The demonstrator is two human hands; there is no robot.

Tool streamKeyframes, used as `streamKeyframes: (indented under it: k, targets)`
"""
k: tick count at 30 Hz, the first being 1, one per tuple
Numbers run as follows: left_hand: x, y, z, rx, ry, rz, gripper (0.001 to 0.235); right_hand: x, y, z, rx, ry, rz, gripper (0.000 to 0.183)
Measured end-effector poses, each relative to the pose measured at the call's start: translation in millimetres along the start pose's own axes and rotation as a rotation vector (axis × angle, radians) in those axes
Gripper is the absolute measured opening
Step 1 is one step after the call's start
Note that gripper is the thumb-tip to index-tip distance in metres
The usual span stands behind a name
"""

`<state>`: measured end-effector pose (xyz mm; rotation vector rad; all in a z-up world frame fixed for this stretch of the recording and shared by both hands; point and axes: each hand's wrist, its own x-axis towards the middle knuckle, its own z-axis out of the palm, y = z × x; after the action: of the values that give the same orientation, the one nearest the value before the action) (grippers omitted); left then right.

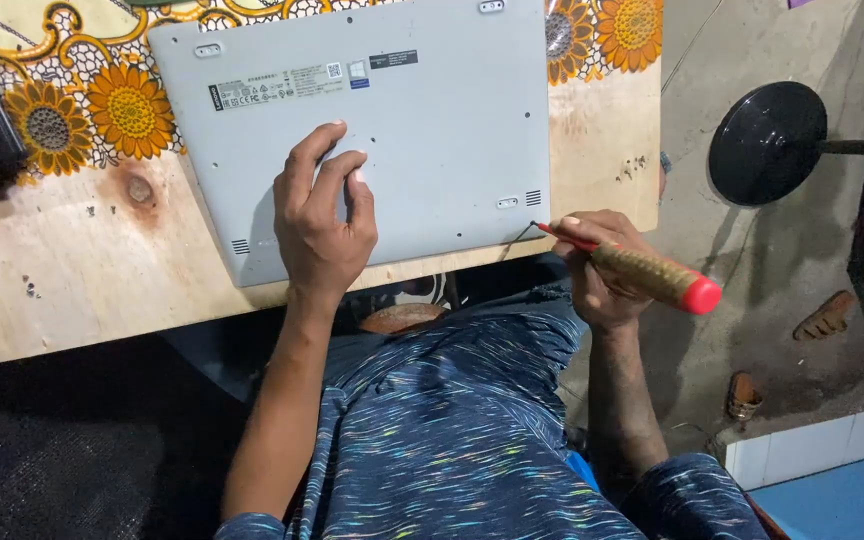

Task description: The person uses a red screwdriver to remove screws from the bottom panel of a silver laptop. They place the removed screws on the wooden table next to the laptop.

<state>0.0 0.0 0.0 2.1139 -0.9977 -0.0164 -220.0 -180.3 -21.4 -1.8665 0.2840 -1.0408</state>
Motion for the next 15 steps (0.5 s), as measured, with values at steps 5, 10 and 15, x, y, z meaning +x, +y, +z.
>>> streamKeyframes:
  k: [5,10,15]
  targets:
    - [0,-1,1,0.004,0.01,0.004,0.015,-4,5,-1,-0.006,0.018,-0.02,0.016]
    - [0,-1,-1,0.004,0.016,0.015,0.015,1,1,-3,-0.098,0.017,-0.021,0.023]
    - [9,25,-8,-0.361,-0.083,0.024,0.021,-10,19,-2,-0.142,-0.005,-0.041,0.028]
